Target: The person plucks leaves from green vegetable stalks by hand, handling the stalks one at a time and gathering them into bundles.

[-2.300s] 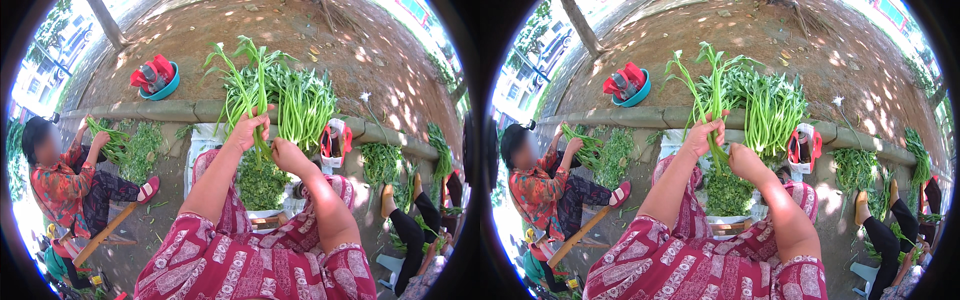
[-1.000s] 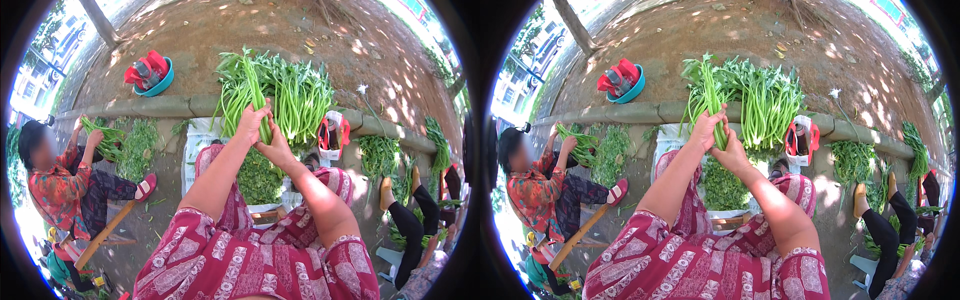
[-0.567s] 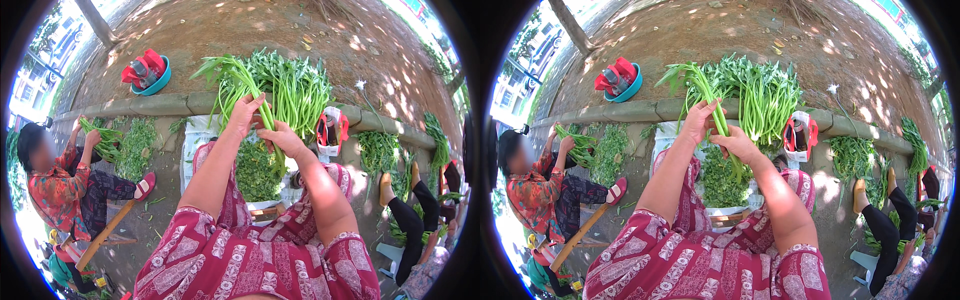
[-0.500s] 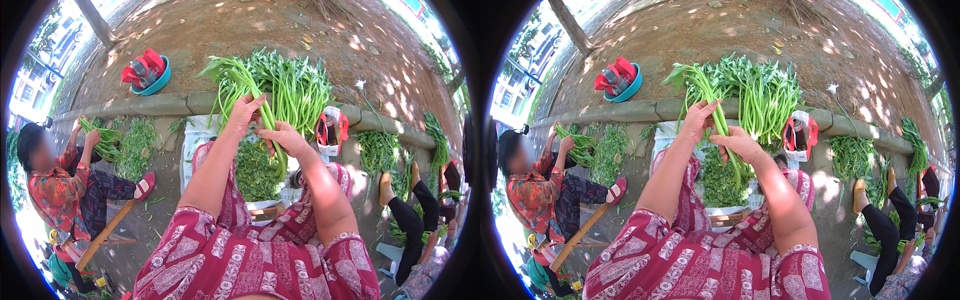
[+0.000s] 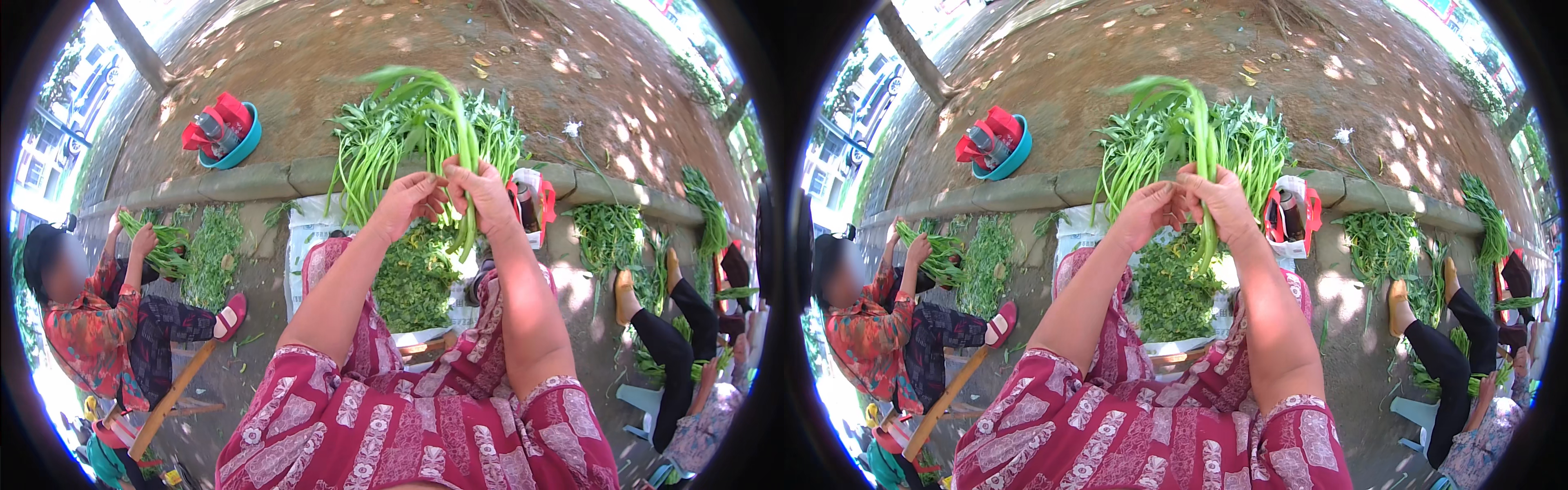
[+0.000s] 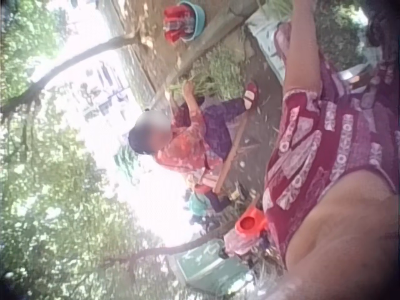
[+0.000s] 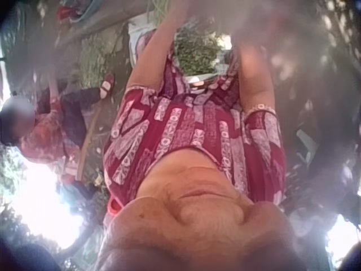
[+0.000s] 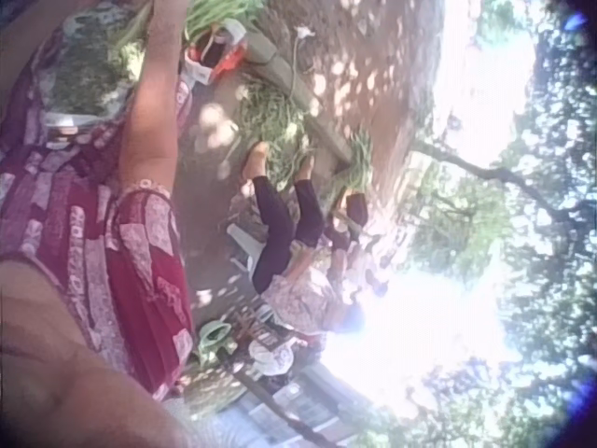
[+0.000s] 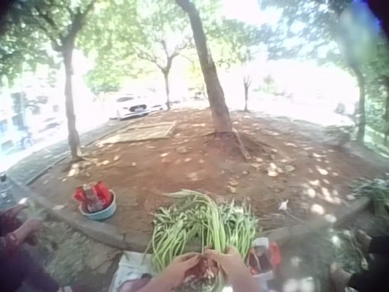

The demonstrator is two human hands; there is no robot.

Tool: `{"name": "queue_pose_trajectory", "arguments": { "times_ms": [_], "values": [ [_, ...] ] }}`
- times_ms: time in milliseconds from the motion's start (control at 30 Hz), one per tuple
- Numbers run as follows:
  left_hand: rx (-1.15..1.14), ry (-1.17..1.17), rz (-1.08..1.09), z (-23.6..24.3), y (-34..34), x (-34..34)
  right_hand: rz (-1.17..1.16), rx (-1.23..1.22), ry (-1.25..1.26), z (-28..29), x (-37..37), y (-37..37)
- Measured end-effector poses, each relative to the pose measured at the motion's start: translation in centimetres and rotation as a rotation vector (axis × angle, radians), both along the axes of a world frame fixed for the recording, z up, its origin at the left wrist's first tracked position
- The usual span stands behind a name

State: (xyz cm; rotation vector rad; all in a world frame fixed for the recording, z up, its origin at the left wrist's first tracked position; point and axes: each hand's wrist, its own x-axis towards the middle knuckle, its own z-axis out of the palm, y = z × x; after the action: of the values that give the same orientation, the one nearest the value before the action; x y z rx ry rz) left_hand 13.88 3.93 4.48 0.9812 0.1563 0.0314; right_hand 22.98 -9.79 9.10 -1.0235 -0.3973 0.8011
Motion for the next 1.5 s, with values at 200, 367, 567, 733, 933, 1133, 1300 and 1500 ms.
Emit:
{"name": "queue_pose_trajectory", "arguments": {
  "times_ms": [200, 367, 567, 733, 933, 1133, 1300, 1500],
  "values": [
    [0.345, 0.045, -0.116, -0.4, -2.1, -0.7, -0.234, -0.05, -0.013, 0.0, 2.3, -0.7],
    [0.416, 0.021, -0.278, -0.4, -3.7, -1.4, -0.442, -0.159, 0.022, -0.1, 3.0, -0.9],
    [0.437, 0.036, -0.268, -0.3, -4.3, -1.6, -0.53, -0.156, 0.11, -0.2, 3.1, -0.9],
    [0.51, -0.005, -0.147, -0.1, -5.9, -2.0, -0.575, -0.112, 0.123, 0.9, 2.9, -1.7],
    [0.888, -0.303, 0.063, 0.0, -8.7, -2.6, -0.571, -0.205, -0.015, 1.0, 2.7, -2.1],
    [1.072, -0.381, 0.123, 0.8, -8.7, -2.6, -0.576, -0.223, -0.069, 0.7, 2.3, -1.6],
    [1.21, -0.402, 0.165, -0.1, -8.1, -2.1, -0.568, -0.169, -0.023, 1.4, 1.6, -1.1],
    [1.141, -0.322, 0.188, -0.2, -7.9, -1.9, -0.594, -0.096, -0.021, 0.4, 1.7, -0.8]
  ]
}}
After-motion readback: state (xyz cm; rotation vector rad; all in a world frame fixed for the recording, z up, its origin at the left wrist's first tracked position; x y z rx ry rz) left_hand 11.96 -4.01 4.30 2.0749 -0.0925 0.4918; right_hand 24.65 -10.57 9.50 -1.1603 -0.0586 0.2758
